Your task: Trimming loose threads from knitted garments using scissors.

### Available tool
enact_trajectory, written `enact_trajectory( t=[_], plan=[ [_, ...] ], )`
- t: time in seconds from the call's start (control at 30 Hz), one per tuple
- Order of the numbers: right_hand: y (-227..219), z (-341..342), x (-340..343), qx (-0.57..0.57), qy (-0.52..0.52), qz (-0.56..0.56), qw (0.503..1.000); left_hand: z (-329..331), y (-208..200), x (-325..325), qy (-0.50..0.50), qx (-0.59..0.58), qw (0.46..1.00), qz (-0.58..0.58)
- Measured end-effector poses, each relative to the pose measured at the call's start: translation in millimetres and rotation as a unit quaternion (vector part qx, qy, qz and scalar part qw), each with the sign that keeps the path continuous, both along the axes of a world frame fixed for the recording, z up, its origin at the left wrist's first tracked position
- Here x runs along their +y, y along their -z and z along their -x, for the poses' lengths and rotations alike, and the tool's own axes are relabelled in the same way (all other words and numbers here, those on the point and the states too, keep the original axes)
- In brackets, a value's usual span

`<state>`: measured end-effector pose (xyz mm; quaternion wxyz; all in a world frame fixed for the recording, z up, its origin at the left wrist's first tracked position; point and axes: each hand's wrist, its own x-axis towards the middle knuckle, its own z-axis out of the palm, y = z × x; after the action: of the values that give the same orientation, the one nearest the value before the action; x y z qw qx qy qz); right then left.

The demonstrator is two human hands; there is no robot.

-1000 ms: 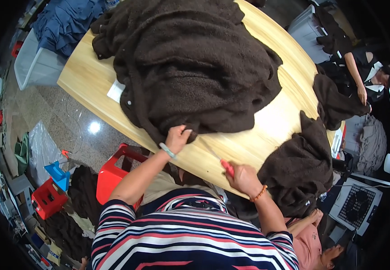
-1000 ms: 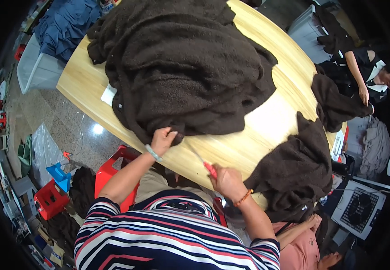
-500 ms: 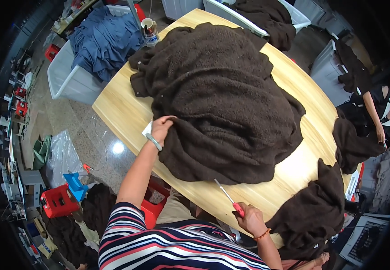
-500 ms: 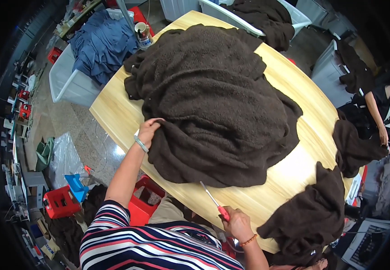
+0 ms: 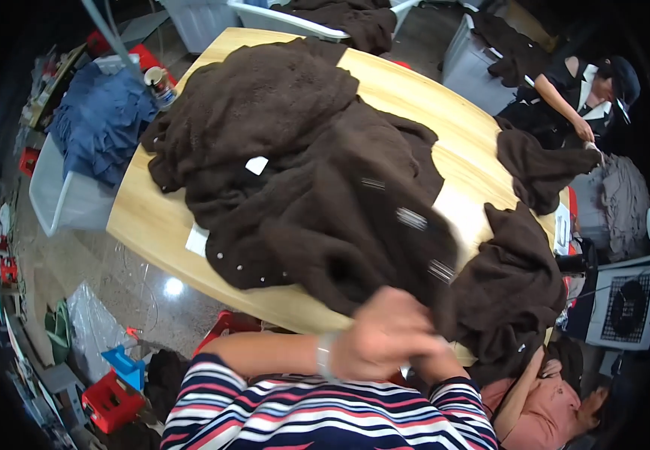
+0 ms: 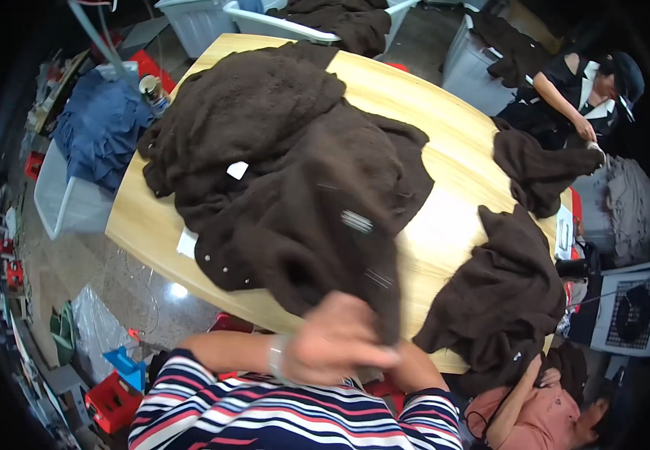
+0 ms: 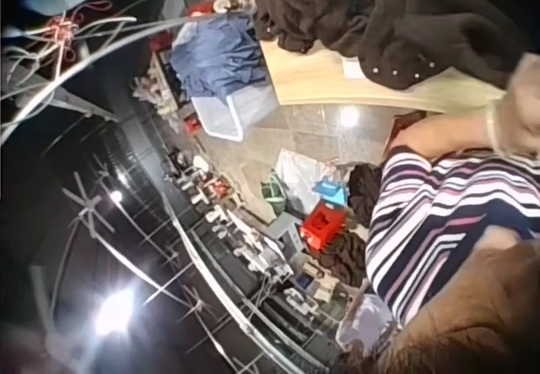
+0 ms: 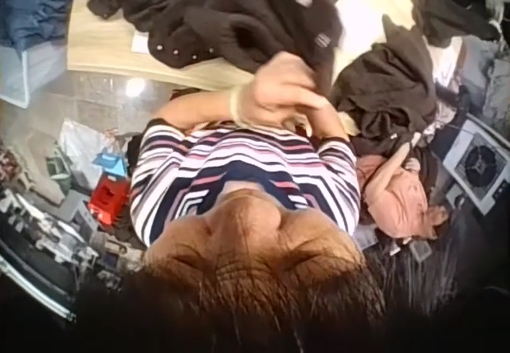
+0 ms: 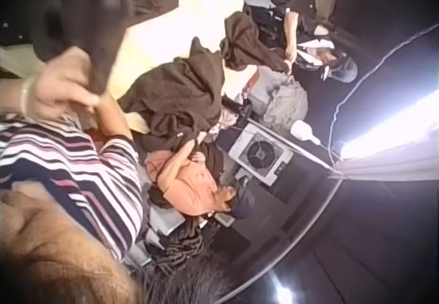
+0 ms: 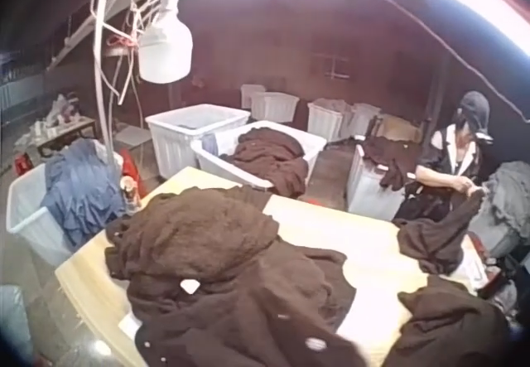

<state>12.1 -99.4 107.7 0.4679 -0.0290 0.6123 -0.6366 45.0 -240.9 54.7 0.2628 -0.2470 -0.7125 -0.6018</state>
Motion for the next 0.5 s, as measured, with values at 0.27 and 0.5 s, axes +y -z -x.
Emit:
enact_trajectory(
  t=[0.27,0.5],
  plan=[
    [90,26,127,0.115,0.043,-0.243,0.962,40,-4,130,0.082,0.097,0.986,-0.105],
    [182,92,247,0.198,0.079,-0.458,0.863,36,106,126,-0.044,-0.013,0.994,0.103]
  ],
)
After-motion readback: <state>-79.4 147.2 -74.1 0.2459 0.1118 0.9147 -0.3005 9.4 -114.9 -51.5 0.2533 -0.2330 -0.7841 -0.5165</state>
